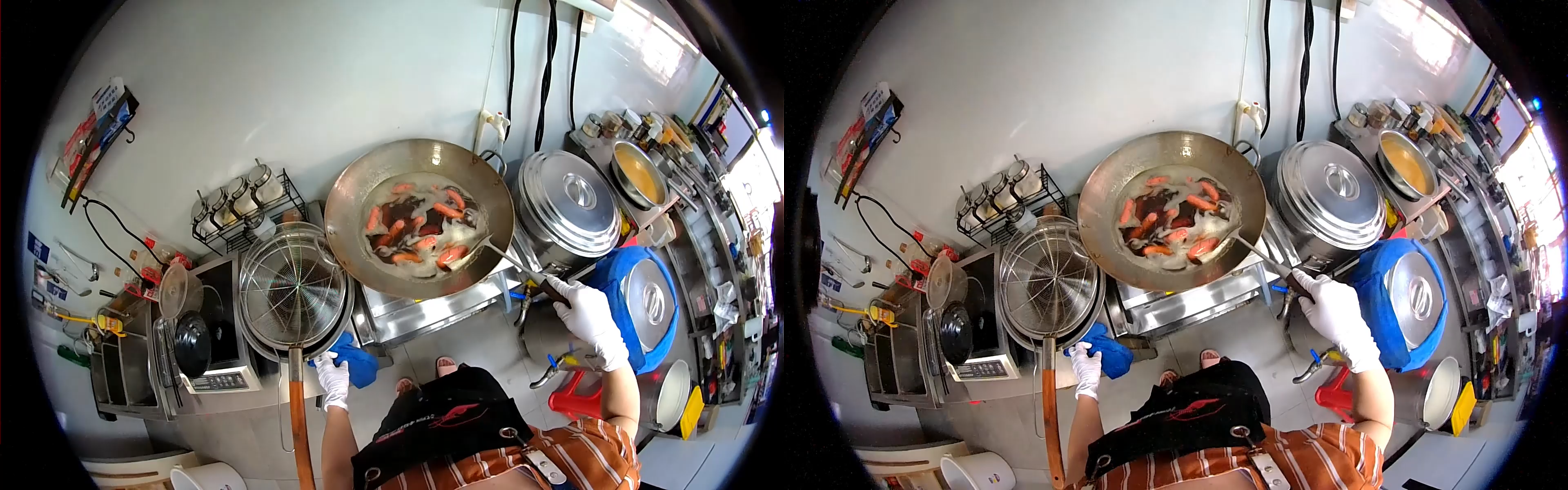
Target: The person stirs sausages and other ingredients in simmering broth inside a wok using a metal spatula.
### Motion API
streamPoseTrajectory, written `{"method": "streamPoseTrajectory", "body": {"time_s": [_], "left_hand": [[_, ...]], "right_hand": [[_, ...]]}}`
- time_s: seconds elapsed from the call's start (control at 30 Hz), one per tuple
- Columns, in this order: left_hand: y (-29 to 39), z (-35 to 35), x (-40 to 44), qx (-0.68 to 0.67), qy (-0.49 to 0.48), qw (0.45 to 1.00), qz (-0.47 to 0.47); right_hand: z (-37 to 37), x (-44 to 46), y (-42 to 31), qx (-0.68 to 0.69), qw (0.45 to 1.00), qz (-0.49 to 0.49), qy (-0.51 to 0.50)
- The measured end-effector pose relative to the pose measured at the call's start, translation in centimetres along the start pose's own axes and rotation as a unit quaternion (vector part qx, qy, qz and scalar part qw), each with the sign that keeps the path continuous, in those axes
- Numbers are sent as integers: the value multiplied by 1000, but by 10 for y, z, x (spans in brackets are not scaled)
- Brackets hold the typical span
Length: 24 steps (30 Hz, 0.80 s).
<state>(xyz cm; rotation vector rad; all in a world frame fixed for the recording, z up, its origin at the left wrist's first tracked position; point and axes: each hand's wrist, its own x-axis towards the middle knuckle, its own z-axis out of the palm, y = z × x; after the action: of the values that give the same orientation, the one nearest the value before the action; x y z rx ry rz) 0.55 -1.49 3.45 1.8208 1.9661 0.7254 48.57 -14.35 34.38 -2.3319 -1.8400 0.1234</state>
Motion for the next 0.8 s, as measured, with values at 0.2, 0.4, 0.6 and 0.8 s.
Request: {"method": "streamPoseTrajectory", "body": {"time_s": [0.2,0.4,0.6,0.8], "left_hand": [[-2,2,0,-10,0,1000,-5],[-1,2,0,-21,-4,1000,-11],[-3,4,0,-18,7,1000,-8],[-3,3,0,-24,6,1000,-7]], "right_hand": [[15,13,-17,-1,998,-12,-56],[80,43,-29,59,994,-74,-46],[104,83,-73,119,988,-50,-85],[152,126,-79,71,992,-92,41]]}}
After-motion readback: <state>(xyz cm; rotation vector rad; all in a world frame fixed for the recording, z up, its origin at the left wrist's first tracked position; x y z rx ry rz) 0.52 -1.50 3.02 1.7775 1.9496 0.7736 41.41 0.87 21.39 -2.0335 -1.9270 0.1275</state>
